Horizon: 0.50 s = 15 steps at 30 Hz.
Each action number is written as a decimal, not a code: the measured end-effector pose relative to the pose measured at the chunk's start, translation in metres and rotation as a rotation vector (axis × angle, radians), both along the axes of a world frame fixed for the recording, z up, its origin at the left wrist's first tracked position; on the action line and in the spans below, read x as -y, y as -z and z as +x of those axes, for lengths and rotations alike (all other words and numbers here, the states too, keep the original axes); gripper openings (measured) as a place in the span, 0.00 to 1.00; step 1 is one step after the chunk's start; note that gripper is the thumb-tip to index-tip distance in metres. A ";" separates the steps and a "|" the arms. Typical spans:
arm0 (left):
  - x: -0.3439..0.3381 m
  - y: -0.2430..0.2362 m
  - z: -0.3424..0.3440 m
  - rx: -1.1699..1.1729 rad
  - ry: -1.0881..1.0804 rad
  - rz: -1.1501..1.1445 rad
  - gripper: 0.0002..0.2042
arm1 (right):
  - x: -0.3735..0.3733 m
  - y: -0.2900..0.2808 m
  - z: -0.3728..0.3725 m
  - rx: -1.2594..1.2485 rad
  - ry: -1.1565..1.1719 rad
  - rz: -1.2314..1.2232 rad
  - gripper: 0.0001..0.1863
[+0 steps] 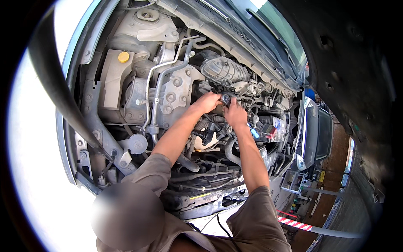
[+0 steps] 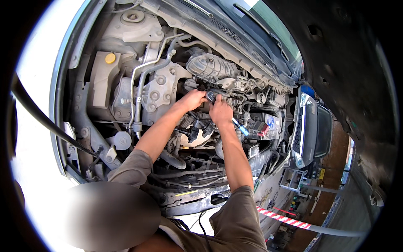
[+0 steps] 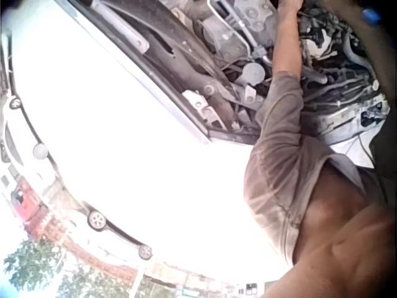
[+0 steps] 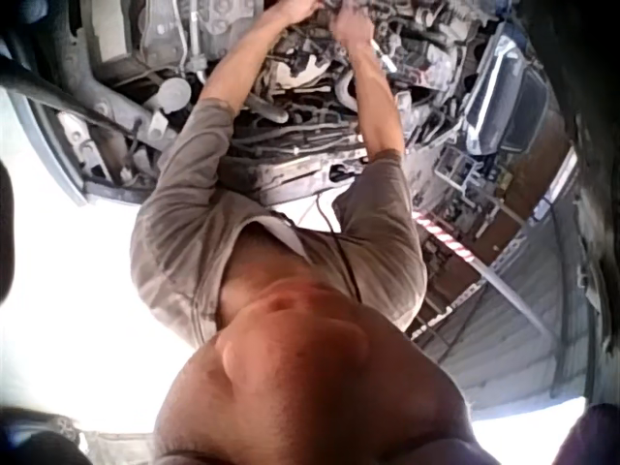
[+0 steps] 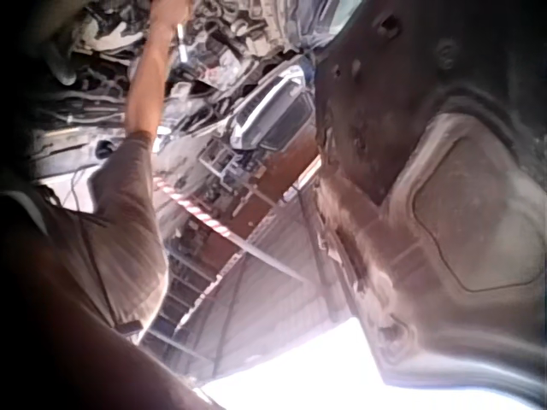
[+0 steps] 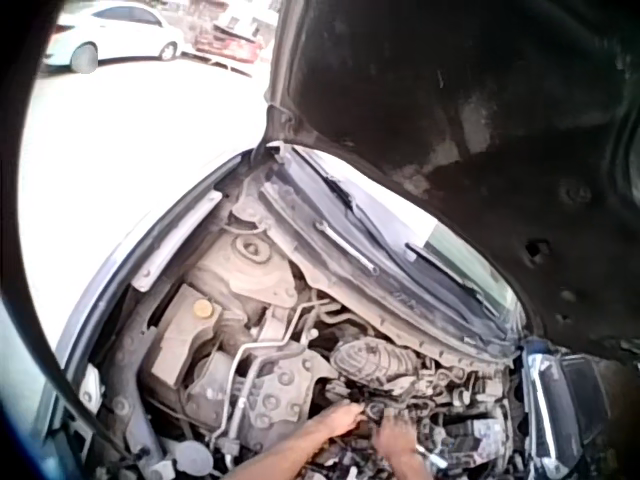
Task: The person works on a car engine with the hood open, using a ratchet wrench to tighten bolts on the engine block. They repeatedly position the tool, turn it, and adjust their grip while focusing on the central engine area.
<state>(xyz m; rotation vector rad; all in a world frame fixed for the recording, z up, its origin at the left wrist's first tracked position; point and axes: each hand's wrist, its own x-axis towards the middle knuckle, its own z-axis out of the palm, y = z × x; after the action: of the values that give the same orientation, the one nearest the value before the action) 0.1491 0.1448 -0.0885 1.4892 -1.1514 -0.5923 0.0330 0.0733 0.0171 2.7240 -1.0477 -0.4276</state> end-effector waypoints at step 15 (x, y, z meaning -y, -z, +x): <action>0.006 0.008 0.000 0.127 0.054 0.103 0.08 | -0.001 -0.019 0.037 -0.280 -0.111 0.146 0.23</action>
<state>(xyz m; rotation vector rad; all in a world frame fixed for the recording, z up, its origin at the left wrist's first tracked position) 0.1494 0.1390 -0.0961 1.6064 -1.2786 -0.6085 0.0702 0.0739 0.0360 2.7216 -0.8178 -0.8671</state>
